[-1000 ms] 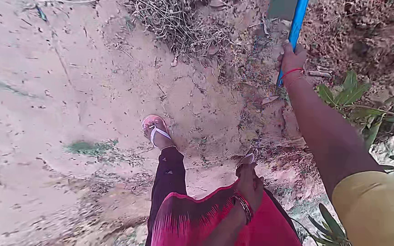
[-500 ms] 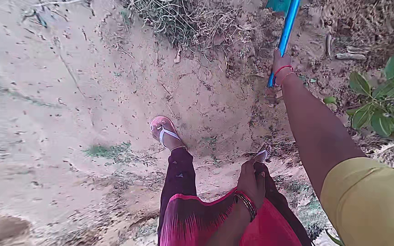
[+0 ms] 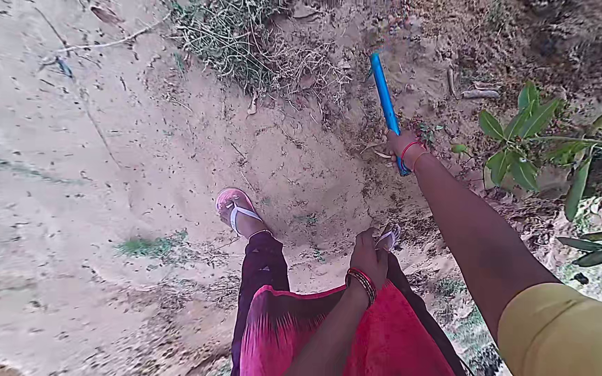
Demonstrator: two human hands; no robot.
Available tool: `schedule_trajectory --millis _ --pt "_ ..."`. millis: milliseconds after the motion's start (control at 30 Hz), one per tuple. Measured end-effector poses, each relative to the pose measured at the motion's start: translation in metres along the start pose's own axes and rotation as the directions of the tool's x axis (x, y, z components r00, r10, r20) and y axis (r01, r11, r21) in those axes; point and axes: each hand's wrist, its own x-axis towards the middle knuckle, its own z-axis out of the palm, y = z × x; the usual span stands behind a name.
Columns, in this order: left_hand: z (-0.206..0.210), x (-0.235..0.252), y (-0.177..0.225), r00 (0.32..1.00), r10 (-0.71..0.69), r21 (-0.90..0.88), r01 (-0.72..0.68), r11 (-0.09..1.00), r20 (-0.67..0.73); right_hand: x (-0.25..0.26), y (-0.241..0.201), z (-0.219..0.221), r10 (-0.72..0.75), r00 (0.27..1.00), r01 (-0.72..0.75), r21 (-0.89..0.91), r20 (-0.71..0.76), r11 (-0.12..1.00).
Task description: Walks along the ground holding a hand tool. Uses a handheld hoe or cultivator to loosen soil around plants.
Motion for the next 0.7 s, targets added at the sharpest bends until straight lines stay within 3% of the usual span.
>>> schedule_trajectory --millis 200,367,533,700 --pt "0.005 0.008 0.004 0.999 -0.008 0.049 0.01 0.999 -0.042 -0.037 0.021 -0.034 -0.105 0.993 0.112 -0.128 0.06 0.985" --pt "0.017 0.013 -0.001 0.999 0.014 0.093 -0.009 0.996 -0.052 -0.089 0.043 -0.11 -0.214 0.976 0.219 -0.231 0.044 0.948" --pt "0.021 0.014 0.001 0.996 0.039 0.073 -0.033 0.997 -0.083 -0.149 0.111 -0.191 -0.206 0.946 0.197 -0.06 -0.249 0.978" --pt "0.025 0.016 -0.005 0.997 0.024 0.085 -0.018 0.996 -0.072 -0.16 0.195 -0.222 -0.095 0.761 0.166 0.051 -0.642 0.985"
